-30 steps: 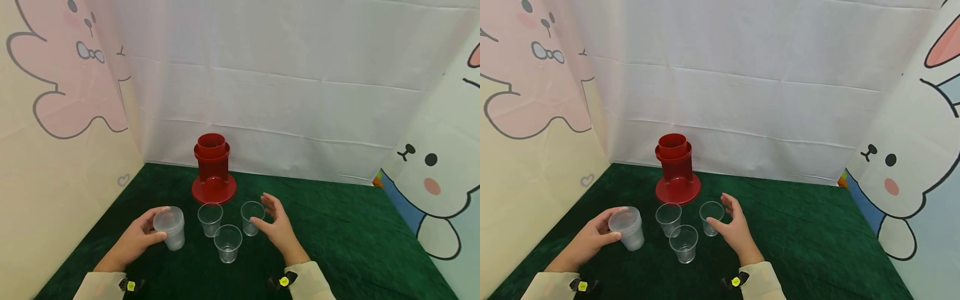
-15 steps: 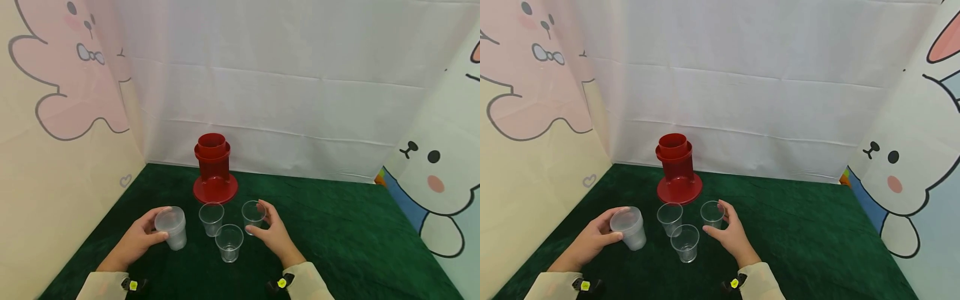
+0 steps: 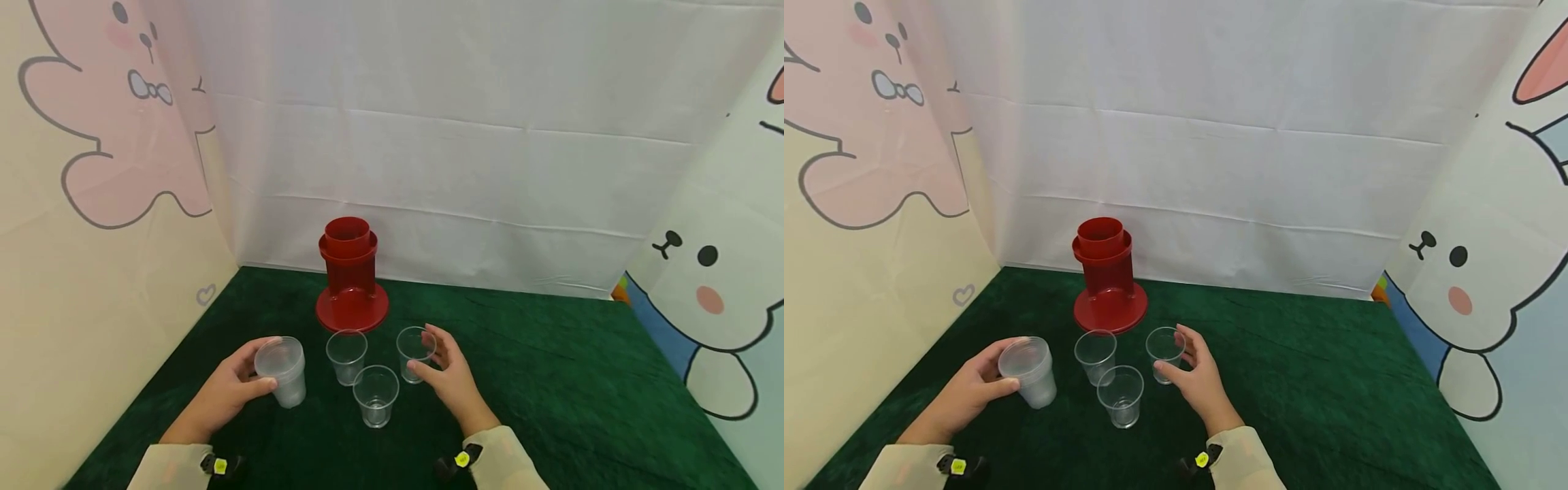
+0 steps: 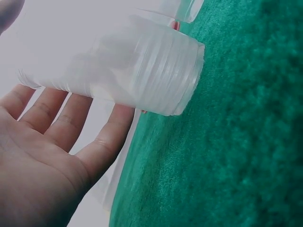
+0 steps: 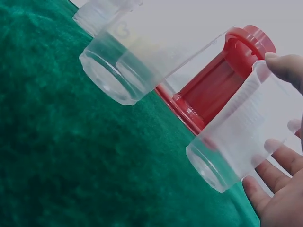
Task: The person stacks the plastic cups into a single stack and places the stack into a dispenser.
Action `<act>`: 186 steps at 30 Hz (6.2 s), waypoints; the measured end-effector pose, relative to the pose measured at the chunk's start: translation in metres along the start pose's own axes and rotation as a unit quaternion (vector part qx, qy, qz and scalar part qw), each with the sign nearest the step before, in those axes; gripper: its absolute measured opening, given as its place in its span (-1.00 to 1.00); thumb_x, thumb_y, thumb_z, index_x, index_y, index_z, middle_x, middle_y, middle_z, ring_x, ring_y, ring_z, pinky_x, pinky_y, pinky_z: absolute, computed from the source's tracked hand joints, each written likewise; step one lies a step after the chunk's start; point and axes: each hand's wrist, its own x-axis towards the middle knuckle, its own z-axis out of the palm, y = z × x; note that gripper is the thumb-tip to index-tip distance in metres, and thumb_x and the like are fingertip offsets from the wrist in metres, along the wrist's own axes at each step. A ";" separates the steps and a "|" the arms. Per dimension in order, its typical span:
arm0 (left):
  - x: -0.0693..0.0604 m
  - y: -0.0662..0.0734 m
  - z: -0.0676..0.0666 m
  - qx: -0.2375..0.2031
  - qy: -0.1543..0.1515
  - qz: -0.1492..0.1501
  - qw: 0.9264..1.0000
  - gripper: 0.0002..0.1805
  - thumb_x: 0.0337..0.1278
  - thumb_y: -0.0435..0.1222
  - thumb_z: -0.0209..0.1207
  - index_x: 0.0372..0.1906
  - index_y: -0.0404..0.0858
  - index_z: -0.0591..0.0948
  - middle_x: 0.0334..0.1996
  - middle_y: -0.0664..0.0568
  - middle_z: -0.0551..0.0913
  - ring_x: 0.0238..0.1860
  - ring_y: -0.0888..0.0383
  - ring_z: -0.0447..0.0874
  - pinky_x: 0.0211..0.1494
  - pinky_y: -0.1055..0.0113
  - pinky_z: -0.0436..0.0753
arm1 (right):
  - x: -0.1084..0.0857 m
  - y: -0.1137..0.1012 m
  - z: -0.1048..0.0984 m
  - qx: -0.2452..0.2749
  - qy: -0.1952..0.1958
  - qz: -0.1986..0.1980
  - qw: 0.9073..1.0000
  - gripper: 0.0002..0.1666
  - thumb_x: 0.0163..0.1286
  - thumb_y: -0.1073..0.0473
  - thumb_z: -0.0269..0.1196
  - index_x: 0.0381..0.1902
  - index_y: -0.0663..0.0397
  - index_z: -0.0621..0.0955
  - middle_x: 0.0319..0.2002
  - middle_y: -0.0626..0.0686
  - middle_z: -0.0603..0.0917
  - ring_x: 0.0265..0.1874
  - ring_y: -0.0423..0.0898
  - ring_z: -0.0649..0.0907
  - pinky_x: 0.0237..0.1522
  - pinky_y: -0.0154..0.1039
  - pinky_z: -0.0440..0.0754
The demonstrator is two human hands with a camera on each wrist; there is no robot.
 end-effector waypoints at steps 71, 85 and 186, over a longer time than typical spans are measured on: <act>0.015 0.006 0.002 0.070 0.033 -0.013 0.997 -0.32 0.35 -0.21 0.34 0.49 -0.15 0.35 0.31 -0.20 0.49 0.23 -0.21 0.52 0.13 0.04 0.65 | 0.017 -0.059 -0.027 0.011 -0.037 -0.053 0.998 -0.18 0.42 0.13 0.40 0.51 0.03 0.28 0.38 0.16 0.48 0.37 0.06 0.47 0.43 0.10 0.36; 0.014 0.008 0.003 0.074 0.034 -0.014 0.997 -0.31 0.37 -0.19 0.33 0.50 -0.15 0.34 0.33 -0.23 0.48 0.24 -0.25 0.51 0.17 -0.19 0.62 | 0.021 -0.092 -0.026 -0.001 -0.086 -0.073 0.994 -0.19 0.43 0.16 0.39 0.51 0.03 0.27 0.38 0.17 0.48 0.38 0.07 0.47 0.39 0.10 0.41; 0.013 0.005 0.006 0.074 0.033 -0.017 0.997 -0.25 0.42 -0.17 0.28 0.56 -0.21 0.22 0.40 -0.24 0.43 0.33 -0.27 0.46 0.24 -0.20 0.57 | 0.027 -0.157 0.138 -0.012 -0.198 -0.042 0.979 -0.18 0.38 -0.11 0.42 0.48 -0.26 0.30 0.25 -0.22 0.55 0.24 -0.21 0.55 0.27 -0.23 0.53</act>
